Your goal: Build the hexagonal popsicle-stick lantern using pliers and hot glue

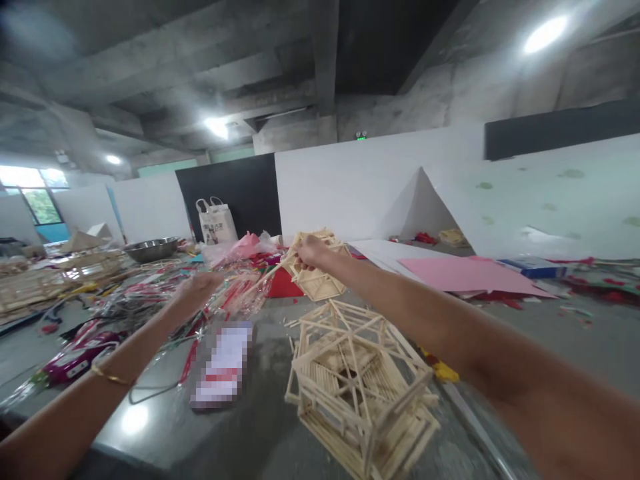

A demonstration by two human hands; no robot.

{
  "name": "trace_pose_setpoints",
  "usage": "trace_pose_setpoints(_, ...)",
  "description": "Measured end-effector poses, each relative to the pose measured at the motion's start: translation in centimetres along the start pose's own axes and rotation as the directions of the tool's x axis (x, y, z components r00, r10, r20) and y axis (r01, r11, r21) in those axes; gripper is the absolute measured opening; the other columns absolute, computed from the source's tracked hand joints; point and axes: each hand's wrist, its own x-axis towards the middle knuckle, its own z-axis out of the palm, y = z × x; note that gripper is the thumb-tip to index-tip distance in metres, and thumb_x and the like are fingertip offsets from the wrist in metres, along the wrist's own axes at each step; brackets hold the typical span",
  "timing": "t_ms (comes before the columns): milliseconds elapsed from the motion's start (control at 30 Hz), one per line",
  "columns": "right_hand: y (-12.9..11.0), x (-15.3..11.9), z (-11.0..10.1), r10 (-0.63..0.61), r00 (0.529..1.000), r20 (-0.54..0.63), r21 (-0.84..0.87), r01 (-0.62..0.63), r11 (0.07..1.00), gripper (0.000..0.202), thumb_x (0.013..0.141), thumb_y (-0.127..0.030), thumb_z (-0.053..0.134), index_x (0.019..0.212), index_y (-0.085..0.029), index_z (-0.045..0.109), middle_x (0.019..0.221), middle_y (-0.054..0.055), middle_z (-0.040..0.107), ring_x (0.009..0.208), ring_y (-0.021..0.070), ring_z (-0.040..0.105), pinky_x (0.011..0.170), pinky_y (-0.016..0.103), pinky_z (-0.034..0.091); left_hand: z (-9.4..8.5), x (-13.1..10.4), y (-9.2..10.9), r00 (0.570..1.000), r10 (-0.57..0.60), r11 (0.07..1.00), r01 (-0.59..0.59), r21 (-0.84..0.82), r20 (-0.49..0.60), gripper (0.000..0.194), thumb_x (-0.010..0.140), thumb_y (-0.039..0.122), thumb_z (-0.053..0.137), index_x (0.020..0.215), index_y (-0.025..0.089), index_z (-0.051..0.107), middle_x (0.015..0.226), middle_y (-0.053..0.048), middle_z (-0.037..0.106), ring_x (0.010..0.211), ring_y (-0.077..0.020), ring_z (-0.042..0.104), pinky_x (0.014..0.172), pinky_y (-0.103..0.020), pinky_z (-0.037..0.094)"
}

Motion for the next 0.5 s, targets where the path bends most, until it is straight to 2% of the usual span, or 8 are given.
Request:
trace_pose_setpoints(67,-0.8,0.5,1.0,-0.039,0.999,0.002,0.006,0.039,0.999,0.030,0.087,-0.022,0.047,0.059,-0.013,0.049,0.042,-0.004,0.047,0.030,0.0048,0.043,0.031,0.016,0.032,0.9,1.6,3.1,0.990,0.143,0.960,-0.138,-0.242,0.004,0.046,0.086,0.047,0.029,0.072,0.016,0.059,0.069,-0.004,0.062,0.069,-0.0171,0.057,0.061,-0.026,0.040)
trace_pose_setpoints(100,-1.2,0.7,1.2,-0.055,0.998,-0.007,0.008,0.055,0.998,0.029,0.087,-0.023,0.047,0.059,-0.013,0.049,0.042,-0.004,0.047,0.030,0.0047,0.043,0.031,0.016,0.033,1.5,2.4,4.3,0.981,0.192,0.943,-0.175,-0.284,0.032,0.045,0.086,0.047,0.030,0.071,0.016,0.058,0.068,-0.002,0.062,0.065,-0.0149,0.056,0.060,-0.025,0.040)
trace_pose_setpoints(200,-1.5,0.9,1.0,-0.085,0.995,-0.051,0.015,0.086,0.996,0.028,0.087,-0.024,0.048,0.061,-0.013,0.050,0.043,-0.004,0.048,0.030,0.0050,0.044,0.031,0.016,0.034,3.4,4.2,5.4,0.971,0.220,0.902,-0.168,-0.397,0.088,0.037,0.087,0.040,0.030,0.072,0.016,0.055,0.056,0.001,0.057,0.051,-0.0108,0.053,0.052,-0.022,0.039)
trace_pose_setpoints(333,-0.3,0.7,-0.9,-0.056,0.988,-0.141,0.035,0.062,0.997,0.028,0.087,-0.027,0.048,0.063,-0.012,0.051,0.045,-0.003,0.050,0.031,0.0062,0.046,0.031,0.018,0.035,6.1,5.6,3.8,0.978,0.188,0.913,-0.142,-0.382,0.085,0.030,0.087,0.028,0.029,0.073,0.016,0.053,0.054,0.002,0.054,0.048,-0.0094,0.052,0.048,-0.021,0.038)
trace_pose_setpoints(500,1.5,-0.2,-5.6,-0.023,0.950,-0.311,0.057,0.043,0.997,0.027,0.088,-0.026,0.045,0.066,-0.013,0.051,0.047,-0.004,0.049,0.032,0.0043,0.044,0.031,0.016,0.034,7.9,5.2,0.1,0.966,0.148,0.965,-0.094,-0.246,0.214,0.029,0.090,0.025,0.032,0.078,0.013,0.056,0.060,0.001,0.057,0.049,-0.0084,0.052,0.045,-0.020,0.041)
